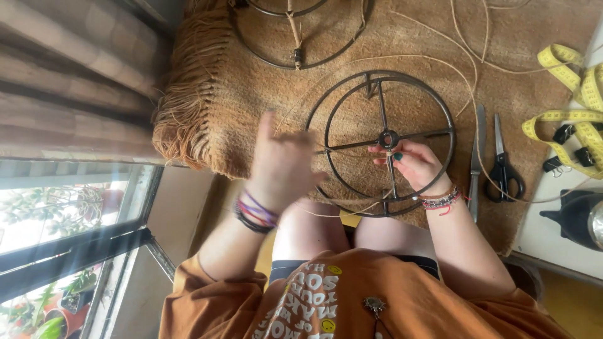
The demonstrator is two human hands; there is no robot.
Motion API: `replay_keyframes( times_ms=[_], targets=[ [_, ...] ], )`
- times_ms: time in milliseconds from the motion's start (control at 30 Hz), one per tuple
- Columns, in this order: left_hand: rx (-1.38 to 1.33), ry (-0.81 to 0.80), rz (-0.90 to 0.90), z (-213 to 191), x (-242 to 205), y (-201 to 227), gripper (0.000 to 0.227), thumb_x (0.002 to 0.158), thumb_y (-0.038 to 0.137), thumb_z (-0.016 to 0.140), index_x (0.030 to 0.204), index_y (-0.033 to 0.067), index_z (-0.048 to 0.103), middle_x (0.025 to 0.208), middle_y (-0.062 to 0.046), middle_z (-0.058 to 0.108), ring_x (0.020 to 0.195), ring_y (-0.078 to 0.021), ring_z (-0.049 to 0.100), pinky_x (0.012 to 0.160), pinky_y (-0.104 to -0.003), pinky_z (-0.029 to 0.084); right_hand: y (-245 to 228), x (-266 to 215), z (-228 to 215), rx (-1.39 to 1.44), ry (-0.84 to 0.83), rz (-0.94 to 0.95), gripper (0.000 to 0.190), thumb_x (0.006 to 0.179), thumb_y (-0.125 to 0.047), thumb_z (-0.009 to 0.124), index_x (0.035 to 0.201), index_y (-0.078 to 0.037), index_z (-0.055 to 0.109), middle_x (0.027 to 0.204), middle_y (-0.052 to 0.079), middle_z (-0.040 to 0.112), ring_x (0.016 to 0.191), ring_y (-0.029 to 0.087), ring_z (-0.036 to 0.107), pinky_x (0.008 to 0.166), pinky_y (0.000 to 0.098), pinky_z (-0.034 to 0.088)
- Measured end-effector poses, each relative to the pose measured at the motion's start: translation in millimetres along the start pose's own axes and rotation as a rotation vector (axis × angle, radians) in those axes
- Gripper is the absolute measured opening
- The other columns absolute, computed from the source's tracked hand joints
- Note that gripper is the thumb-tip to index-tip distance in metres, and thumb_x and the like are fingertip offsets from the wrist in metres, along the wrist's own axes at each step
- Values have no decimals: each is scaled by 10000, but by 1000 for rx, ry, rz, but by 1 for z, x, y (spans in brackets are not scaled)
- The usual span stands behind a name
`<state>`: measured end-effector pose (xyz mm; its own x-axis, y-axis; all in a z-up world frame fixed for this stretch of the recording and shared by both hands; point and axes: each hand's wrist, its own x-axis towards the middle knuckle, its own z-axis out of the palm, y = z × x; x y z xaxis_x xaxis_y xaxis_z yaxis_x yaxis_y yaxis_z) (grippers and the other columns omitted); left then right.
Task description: Wrapping and tying twine onto a circular metal frame to create a decorative item
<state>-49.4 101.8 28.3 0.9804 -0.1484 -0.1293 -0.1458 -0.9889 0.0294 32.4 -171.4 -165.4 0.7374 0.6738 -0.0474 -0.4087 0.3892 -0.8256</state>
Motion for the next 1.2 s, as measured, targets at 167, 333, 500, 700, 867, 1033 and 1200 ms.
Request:
replay_keyframes(
  times_ms=[167, 333, 500, 700, 867, 1033, 1200],
  targets=[
    [-226, 516, 438, 19, 37, 68, 152, 916, 74, 650, 1043, 95, 732, 971, -88, 697, 1036, -273, 701, 1142, -544, 349, 48, -7, -42, -25, 57, -123, 232, 947, -132, 567, 946, 100, 582, 974, 330, 623, 1040, 476, 665, 946, 687, 520],
    [-328, 429, 462, 73, 66, 65, 595, 783, 429, 836, 1278, 157, 650, 1405, -41, 554, 1485, -278, 367, 1228, -607, 203, 63, -15, -67, 21, 234, -72, 299, 951, -195, 664, 1043, 82, 598, 709, 96, 446, 660, 181, 528, 446, 677, 585],
    [-285, 435, 422, 62, 64, 71, 402, 817, 399, 806, 1105, 148, 684, 1268, -49, 564, 1321, -277, 566, 1189, -587, 294, 18, -12, -22, 129, 195, -236, 242, 981, -222, 649, 894, -17, 555, 684, -21, 359, 629, 76, 450, 547, 424, 532],
    [-657, 361, 429, 66, 75, 64, 132, 881, 291, 767, 856, 176, 707, 1262, -29, 562, 1341, -315, 520, 1187, -662, 270, 20, -7, -33, 194, 2, -388, 254, 1033, -267, 586, 887, -59, 563, 651, -31, 345, 545, 66, 395, 586, 247, 418],
    [-1091, 252, 585, 39, 65, 46, 147, 950, 188, 708, 830, 105, 715, 1325, -105, 600, 1442, -420, 417, 1134, -763, 291, -5, -19, -27, 22, -145, -190, 457, 1014, -281, 601, 663, 11, 581, 548, 83, 477, 486, 221, 603, 437, 269, 473],
    [-1253, 114, 746, 33, 49, 26, 224, 1039, 187, 567, 908, 66, 701, 828, -109, 673, 858, -312, 691, 877, -504, 548, -26, -29, -31, -205, -176, 336, 180, 971, -147, 594, 957, 27, 641, 694, 130, 676, 493, 205, 706, 286, 237, 505],
    [-1216, 257, 666, 64, 32, 18, 261, 1059, 265, 549, 934, 109, 717, 860, -52, 688, 857, -298, 715, 788, -439, 565, 12, -33, -31, -218, -1, 249, 282, 967, -123, 562, 1171, 58, 632, 947, 205, 711, 726, 238, 722, 512, 314, 594]
  ],
)
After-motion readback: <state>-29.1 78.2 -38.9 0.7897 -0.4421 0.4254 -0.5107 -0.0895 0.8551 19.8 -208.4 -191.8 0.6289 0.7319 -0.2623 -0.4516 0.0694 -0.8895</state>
